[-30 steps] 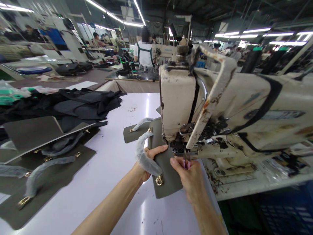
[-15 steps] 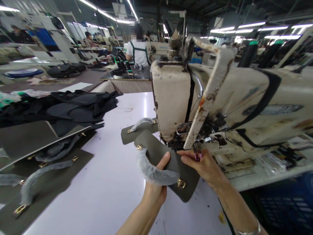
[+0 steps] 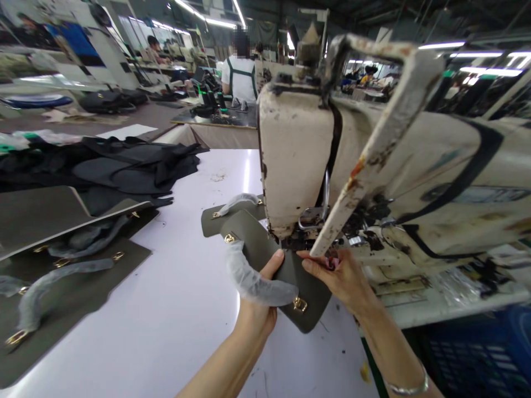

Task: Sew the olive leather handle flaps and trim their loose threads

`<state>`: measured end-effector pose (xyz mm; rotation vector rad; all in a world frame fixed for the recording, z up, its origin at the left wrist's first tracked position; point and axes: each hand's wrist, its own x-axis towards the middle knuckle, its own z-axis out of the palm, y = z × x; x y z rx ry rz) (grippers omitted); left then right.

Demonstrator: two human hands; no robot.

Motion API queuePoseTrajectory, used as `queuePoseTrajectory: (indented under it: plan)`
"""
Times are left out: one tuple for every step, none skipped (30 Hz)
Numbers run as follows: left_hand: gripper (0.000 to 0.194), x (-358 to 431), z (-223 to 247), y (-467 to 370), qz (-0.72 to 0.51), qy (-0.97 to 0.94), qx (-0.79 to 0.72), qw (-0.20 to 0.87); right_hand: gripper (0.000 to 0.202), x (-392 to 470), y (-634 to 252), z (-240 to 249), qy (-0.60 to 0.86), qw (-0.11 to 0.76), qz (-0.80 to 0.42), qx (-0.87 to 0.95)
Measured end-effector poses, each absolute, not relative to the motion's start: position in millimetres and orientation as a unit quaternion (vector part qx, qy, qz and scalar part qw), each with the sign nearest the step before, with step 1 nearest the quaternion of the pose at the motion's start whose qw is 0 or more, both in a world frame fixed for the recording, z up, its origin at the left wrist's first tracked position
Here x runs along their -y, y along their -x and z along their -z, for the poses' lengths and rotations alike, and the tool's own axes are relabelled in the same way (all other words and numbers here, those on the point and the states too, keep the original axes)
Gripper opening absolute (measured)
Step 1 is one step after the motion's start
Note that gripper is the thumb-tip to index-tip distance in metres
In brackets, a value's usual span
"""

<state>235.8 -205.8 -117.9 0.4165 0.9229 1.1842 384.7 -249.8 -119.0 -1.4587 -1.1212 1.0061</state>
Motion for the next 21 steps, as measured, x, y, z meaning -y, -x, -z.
queuePoseTrajectory:
  plan:
    - [0.053,204,117,-235,-0.53,-0.19,-0.417,0.714,0.027,250,-383,120,0.602,0.503,-0.421,0.456]
    - [0.055,202,116,-235,-0.528,-0.191,-0.417,0.715,0.028,251,-381,121,0.6,0.507,-0.427,0.448]
    - [0.058,201,116,-235,-0.528,-0.192,-0.417,0.714,0.029,252,-380,122,0.598,0.512,-0.433,0.439]
    - [0.06,200,116,-234,-0.53,-0.193,-0.418,0.712,0.029,253,-378,122,0.596,0.516,-0.438,0.432]
    - [0.063,200,116,-233,-0.53,-0.193,-0.419,0.711,0.03,254,-377,123,0.596,0.518,-0.44,0.428]
    - [0.065,199,116,-233,-0.528,-0.195,-0.419,0.712,0.03,255,-375,123,0.597,0.518,-0.439,0.427]
    - [0.067,199,116,-232,-0.524,-0.197,-0.419,0.715,0.03,256,-374,123,0.6,0.517,-0.436,0.427]
    - [0.067,198,116,-231,-0.518,-0.199,-0.418,0.719,0.03,257,-373,123,0.603,0.516,-0.432,0.429]
    - [0.068,198,115,-230,-0.513,-0.202,-0.418,0.722,0.03,257,-371,122,0.607,0.514,-0.427,0.431]
    - [0.067,197,115,-229,-0.509,-0.206,-0.416,0.725,0.03,258,-370,122,0.612,0.514,-0.42,0.431]
    - [0.066,196,115,-229,-0.505,-0.209,-0.415,0.727,0.029,258,-368,122,0.617,0.515,-0.413,0.429]
    - [0.065,195,115,-228,-0.501,-0.212,-0.415,0.729,0.029,258,-367,122,0.622,0.516,-0.406,0.426]
    - [0.063,194,114,-227,-0.496,-0.215,-0.416,0.731,0.028,258,-366,123,0.625,0.518,-0.401,0.424]
    - [0.062,192,114,-227,-0.492,-0.218,-0.416,0.733,0.028,257,-364,123,0.627,0.52,-0.399,0.422]
    - [0.06,191,114,-226,-0.489,-0.221,-0.416,0.734,0.028,257,-363,123,0.626,0.522,-0.398,0.421]
    - [0.057,189,114,-226,-0.488,-0.225,-0.415,0.735,0.029,257,-362,123,0.625,0.523,-0.398,0.421]
    - [0.055,187,114,-225,-0.487,-0.229,-0.413,0.734,0.029,257,-362,124,0.625,0.525,-0.396,0.421]
    - [0.052,186,114,-224,-0.486,-0.233,-0.412,0.735,0.029,257,-361,124,0.624,0.528,-0.394,0.42]
    - [0.049,184,114,-224,-0.483,-0.234,-0.412,0.736,0.03,257,-360,124,0.623,0.532,-0.392,0.418]
    - [0.046,182,114,-223,-0.479,-0.235,-0.414,0.737,0.03,257,-358,124,0.623,0.536,-0.39,0.415]
    - [0.044,180,114,-222,-0.473,-0.236,-0.416,0.74,0.03,257,-357,124,0.623,0.539,-0.389,0.412]
